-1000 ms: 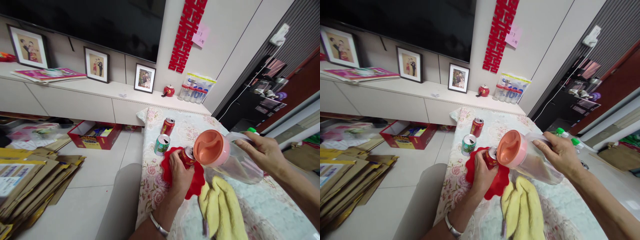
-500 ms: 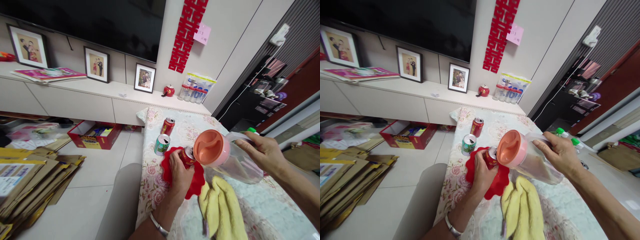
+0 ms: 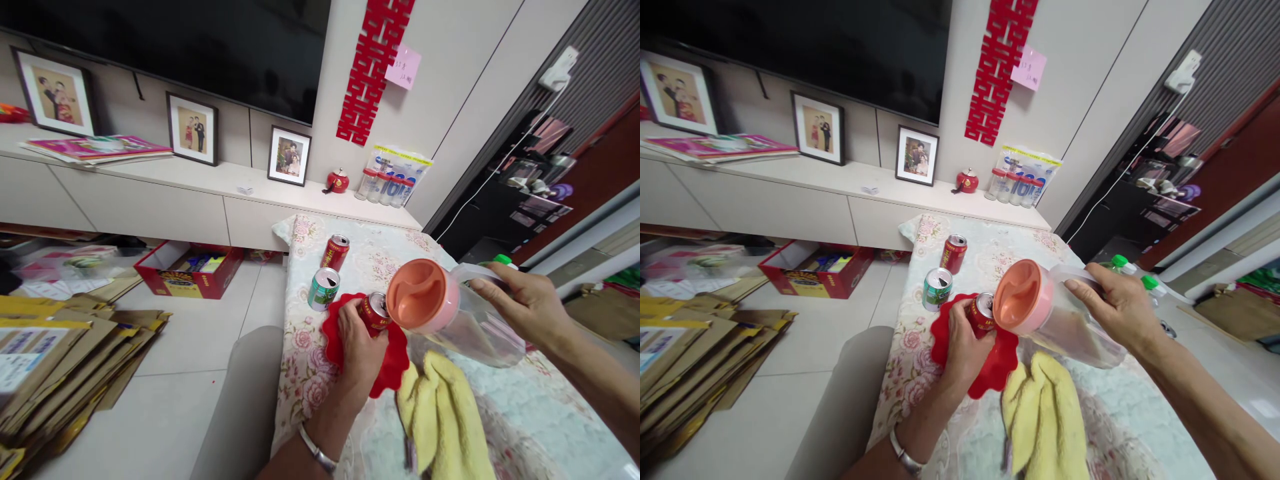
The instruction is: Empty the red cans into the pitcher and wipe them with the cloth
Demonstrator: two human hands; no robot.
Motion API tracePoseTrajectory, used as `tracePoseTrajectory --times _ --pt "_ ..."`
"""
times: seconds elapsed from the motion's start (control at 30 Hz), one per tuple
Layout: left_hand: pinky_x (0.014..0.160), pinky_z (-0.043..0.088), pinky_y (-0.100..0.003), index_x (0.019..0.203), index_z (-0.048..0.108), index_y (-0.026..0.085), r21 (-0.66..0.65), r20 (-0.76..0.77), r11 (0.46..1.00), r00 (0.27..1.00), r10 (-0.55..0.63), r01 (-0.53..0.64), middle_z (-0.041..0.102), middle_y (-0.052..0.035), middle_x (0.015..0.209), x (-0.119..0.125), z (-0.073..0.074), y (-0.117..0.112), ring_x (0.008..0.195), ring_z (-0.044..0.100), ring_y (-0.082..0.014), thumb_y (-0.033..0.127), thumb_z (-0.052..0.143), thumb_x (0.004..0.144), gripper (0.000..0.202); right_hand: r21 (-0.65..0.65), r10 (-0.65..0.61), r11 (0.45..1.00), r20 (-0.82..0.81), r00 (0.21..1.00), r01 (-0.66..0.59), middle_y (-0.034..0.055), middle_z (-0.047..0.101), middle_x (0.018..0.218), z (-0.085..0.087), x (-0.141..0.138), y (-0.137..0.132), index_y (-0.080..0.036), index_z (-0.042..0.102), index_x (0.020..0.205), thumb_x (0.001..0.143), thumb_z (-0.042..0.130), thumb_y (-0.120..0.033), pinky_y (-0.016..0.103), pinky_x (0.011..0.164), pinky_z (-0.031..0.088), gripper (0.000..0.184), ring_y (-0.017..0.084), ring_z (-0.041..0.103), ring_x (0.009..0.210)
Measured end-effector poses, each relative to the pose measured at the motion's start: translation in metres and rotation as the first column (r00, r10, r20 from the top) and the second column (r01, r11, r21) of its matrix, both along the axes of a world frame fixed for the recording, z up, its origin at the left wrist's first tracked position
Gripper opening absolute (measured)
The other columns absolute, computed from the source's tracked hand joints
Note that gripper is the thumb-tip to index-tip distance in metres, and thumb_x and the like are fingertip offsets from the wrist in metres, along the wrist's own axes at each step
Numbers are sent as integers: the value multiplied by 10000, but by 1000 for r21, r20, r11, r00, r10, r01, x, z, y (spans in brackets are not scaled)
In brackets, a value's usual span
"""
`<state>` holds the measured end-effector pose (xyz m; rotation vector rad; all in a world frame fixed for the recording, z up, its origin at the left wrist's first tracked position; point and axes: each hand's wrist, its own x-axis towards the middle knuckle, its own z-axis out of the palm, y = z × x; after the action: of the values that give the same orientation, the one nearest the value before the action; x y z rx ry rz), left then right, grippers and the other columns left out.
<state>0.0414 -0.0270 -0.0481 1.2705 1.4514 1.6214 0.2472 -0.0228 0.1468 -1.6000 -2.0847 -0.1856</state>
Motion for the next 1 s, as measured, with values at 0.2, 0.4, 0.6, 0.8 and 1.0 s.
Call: tracePoseTrajectory --times 0.2,0.4,0.6,0.8,1.0 --pt "1034 518 -513 1164 500 264 3 -4 1000 1000 -1 1 607 -54 1146 0 0 -1 1177 617 -310 -36 751 640 654 -6 -2 1000 8 1000 2 -1 434 562 -1 1 0 -280 518 696 921 498 -762 349 489 344 532 188 428 509" --pt "1023 518 -524 1172 500 242 12 -11 1000 1000 -2 2 614 -73 1145 0 1 -1 1170 615 -319 -42 746 648 645 26 7 1000 19 1000 -7 -34 421 539 -3 6 4 -237 523 659 894 517 -814 291 478 325 623 142 419 487" --pt "1019 521 -523 1169 505 235 13 -17 1000 1000 4 -3 617 -79 1144 0 0 -1 1168 619 -326 -44 747 641 644 20 3 1000 16 1000 -3 -29 427 543 -1 3 2 -242 545 674 882 490 -854 290 471 331 649 146 422 486" --pt "1011 527 -510 1176 506 237 16 -21 1000 1000 6 -5 619 -73 1142 0 0 -1 1167 622 -318 -42 751 650 644 42 21 999 19 1000 -22 -35 405 534 -3 5 4 -247 501 642 896 503 -826 286 467 320 632 142 409 485" --pt "1010 526 -519 1178 501 240 17 -23 1000 1000 4 -4 614 -72 1146 0 0 -1 1165 616 -319 -46 755 653 650 38 28 999 4 1000 -28 -33 419 539 -4 7 3 -244 528 662 902 533 -790 292 469 319 596 141 416 479"
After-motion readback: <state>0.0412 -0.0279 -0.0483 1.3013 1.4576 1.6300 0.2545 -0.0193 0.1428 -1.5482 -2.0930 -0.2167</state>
